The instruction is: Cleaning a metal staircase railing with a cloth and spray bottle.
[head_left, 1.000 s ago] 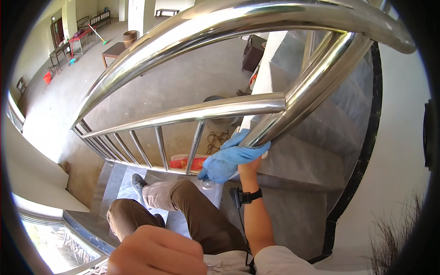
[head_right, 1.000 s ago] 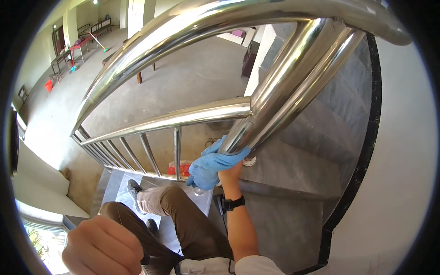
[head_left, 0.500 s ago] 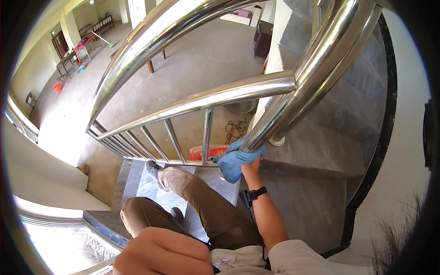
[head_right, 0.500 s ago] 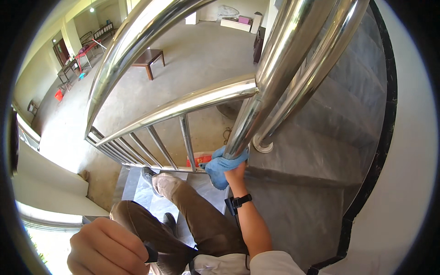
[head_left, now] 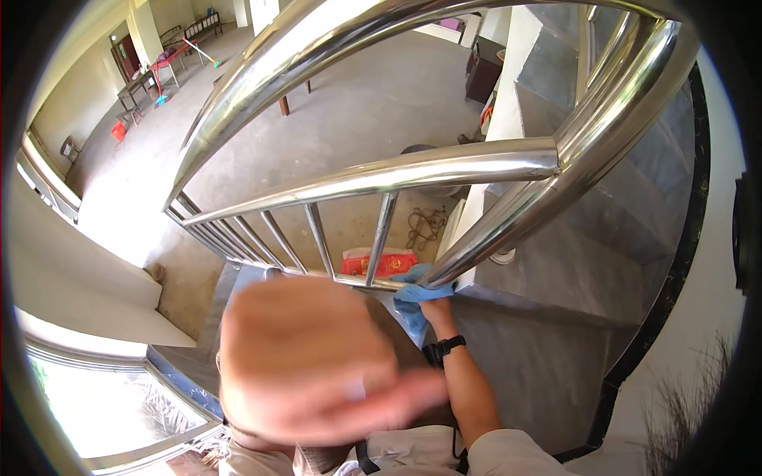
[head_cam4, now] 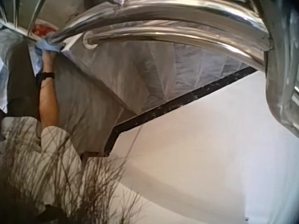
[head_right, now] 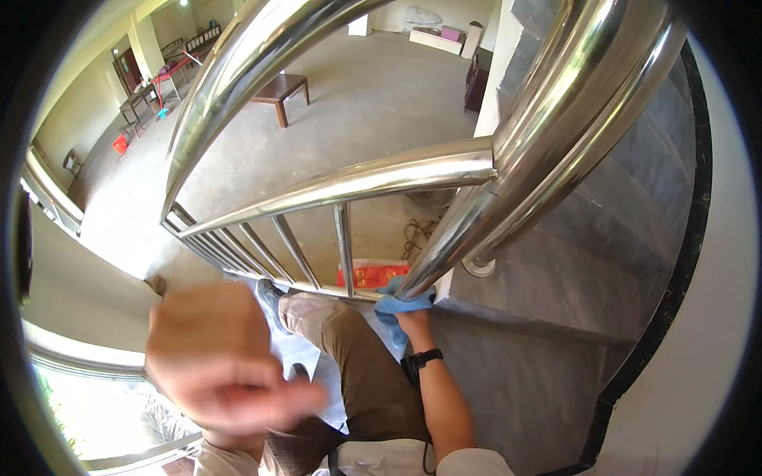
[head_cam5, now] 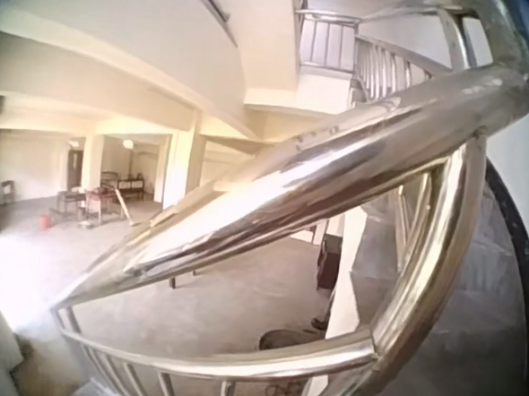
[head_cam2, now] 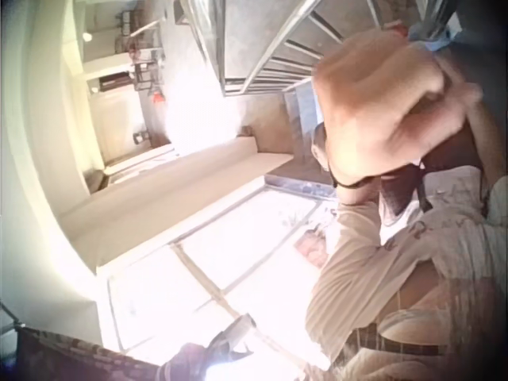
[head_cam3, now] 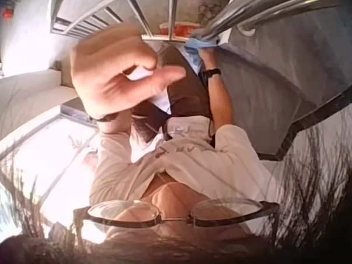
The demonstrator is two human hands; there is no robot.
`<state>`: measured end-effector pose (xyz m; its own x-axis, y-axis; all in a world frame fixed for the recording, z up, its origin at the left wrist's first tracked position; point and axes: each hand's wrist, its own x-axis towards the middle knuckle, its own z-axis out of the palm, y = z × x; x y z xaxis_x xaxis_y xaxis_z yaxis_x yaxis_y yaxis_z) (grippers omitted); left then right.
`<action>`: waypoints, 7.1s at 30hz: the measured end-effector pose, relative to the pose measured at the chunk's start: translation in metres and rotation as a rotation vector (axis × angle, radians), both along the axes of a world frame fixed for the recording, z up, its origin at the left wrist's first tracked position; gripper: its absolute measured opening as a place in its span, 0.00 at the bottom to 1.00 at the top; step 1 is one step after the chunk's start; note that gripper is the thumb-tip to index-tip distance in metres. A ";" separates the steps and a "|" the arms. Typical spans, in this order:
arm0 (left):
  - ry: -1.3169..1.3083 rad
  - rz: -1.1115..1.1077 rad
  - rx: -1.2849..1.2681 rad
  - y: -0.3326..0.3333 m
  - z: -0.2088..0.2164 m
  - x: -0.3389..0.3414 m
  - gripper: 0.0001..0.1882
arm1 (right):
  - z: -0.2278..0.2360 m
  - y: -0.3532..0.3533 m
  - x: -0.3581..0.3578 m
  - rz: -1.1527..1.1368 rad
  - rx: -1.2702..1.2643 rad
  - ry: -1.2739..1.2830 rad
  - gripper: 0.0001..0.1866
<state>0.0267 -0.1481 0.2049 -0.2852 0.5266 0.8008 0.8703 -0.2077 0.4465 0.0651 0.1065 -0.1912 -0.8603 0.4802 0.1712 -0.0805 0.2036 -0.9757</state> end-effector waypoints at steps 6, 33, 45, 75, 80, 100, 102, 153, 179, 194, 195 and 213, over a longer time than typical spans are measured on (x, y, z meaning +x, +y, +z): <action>-0.196 0.498 -0.356 0.014 -0.035 -0.046 0.11 | -0.032 0.023 0.012 -0.037 0.301 -0.200 0.24; -0.874 0.210 -0.134 0.101 -0.209 -0.094 0.19 | 0.517 0.070 0.095 -0.637 0.922 0.745 0.18; -0.941 0.206 -0.066 0.118 -0.215 -0.092 0.15 | 0.570 -0.032 -0.046 -0.532 1.995 0.489 0.21; -0.829 0.197 -0.207 0.079 -0.220 -0.090 0.12 | 0.511 -0.035 -0.027 -0.528 1.367 0.560 0.53; -0.563 0.252 -0.085 0.082 -0.227 -0.069 0.19 | 0.476 0.000 -0.028 -0.660 1.014 0.939 0.34; -0.194 0.236 -1.062 0.001 -0.181 -0.013 0.19 | 0.475 -0.141 -0.097 -0.162 -0.830 0.971 0.38; -0.117 0.178 -1.151 -0.007 -0.177 -0.002 0.18 | 0.457 -0.154 -0.119 -0.195 -0.996 0.870 0.37; 0.071 0.012 -0.935 0.045 -0.286 0.052 0.29 | 0.253 -0.207 -0.179 -0.071 1.873 0.049 0.15; 0.045 0.053 -1.308 0.005 -0.242 0.056 0.21 | 0.374 0.013 0.062 -0.478 1.678 0.305 0.24; -0.027 -0.086 -1.697 0.064 -0.290 0.064 0.19 | 0.234 0.050 0.009 -0.534 0.467 0.429 0.25; -0.054 0.017 -1.728 0.071 -0.317 0.068 0.17 | 0.234 0.051 0.012 -0.526 0.489 0.415 0.25; -0.079 -0.264 -1.425 0.102 -0.153 0.005 0.20 | 0.219 -0.021 -0.071 -0.540 1.163 0.212 0.24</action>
